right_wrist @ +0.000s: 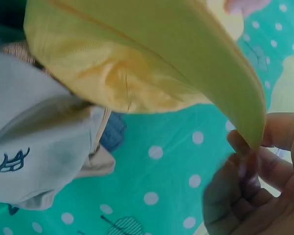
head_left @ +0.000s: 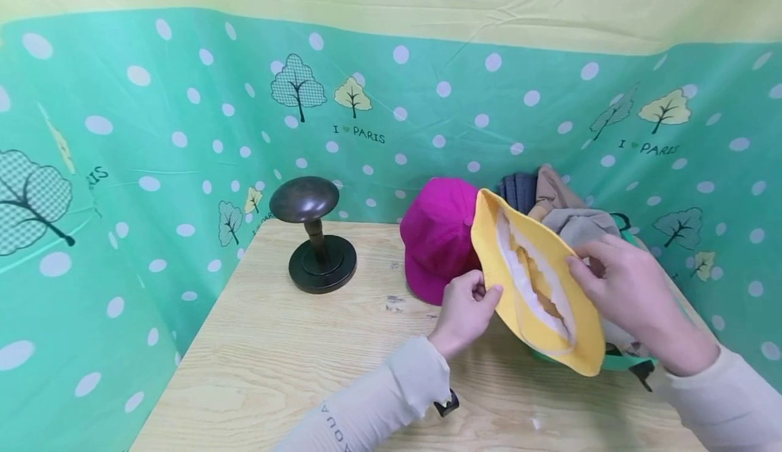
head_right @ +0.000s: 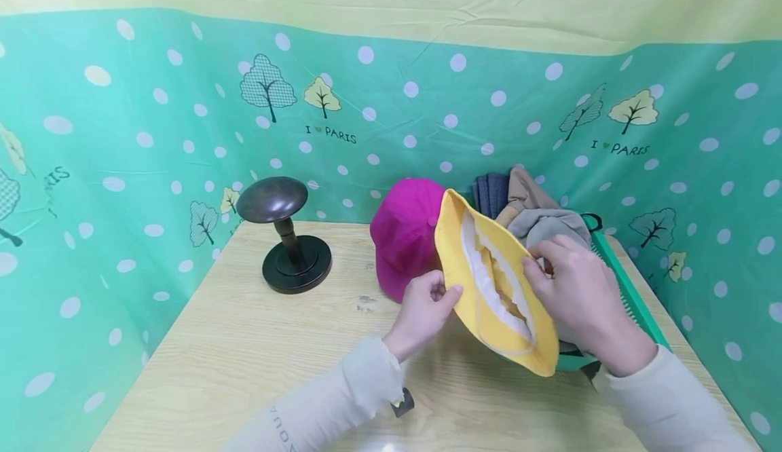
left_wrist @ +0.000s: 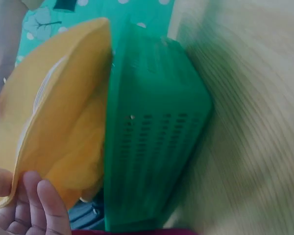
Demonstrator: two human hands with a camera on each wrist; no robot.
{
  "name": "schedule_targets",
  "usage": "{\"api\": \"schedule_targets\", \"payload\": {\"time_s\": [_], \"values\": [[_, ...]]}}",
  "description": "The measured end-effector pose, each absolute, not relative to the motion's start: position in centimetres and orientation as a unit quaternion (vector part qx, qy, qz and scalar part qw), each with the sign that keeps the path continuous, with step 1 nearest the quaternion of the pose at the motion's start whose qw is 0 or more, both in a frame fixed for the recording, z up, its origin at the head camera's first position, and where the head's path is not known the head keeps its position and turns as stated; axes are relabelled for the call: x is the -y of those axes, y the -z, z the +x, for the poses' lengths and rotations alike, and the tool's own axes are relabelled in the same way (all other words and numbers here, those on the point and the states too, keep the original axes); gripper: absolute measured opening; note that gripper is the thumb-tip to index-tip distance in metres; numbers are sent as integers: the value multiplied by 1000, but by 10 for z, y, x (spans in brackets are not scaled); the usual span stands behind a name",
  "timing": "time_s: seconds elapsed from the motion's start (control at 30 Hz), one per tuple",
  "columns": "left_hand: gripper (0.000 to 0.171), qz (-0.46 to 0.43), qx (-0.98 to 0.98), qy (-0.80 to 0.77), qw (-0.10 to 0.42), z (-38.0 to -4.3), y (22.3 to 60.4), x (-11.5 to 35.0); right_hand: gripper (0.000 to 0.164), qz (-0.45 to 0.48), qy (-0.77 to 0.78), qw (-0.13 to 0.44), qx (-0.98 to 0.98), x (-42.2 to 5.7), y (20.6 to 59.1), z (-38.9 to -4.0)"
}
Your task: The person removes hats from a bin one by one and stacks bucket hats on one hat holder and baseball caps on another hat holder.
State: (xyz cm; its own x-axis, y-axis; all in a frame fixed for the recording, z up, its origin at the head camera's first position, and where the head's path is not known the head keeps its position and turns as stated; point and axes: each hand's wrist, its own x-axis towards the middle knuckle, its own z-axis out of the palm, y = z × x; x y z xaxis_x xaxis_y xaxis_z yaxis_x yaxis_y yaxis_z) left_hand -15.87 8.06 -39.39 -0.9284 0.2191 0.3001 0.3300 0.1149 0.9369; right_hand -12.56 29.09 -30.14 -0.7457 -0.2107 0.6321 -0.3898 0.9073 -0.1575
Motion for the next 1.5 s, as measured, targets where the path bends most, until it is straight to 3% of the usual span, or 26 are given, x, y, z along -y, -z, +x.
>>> {"api": "schedule_targets", "payload": {"time_s": [0.1, 0.3, 0.67, 1.1, 1.3, 1.5], "values": [[19, -186, 752, 629, 55, -163, 396, -78, 3, 132, -160, 312, 927, -302, 297, -127], [19, -180, 754, 629, 61, -169, 397, -71, 14, 54, -212, 290, 932, -327, 291, -128], [24, -142, 773, 615, 65, -180, 406, -61, 37, -92, -233, 194, 948, -366, 295, -132], [11, -77, 742, 666, -6, -184, 408, -55, 48, -175, -280, 156, 931, -396, 297, -131], [10, -82, 719, 690, -25, -181, 400, -55, 44, -163, -316, 177, 918, -386, 290, -127], [10, -66, 672, 735, -65, -180, 391, -54, 17, -163, -361, 180, 900, -376, 282, -121]]}}
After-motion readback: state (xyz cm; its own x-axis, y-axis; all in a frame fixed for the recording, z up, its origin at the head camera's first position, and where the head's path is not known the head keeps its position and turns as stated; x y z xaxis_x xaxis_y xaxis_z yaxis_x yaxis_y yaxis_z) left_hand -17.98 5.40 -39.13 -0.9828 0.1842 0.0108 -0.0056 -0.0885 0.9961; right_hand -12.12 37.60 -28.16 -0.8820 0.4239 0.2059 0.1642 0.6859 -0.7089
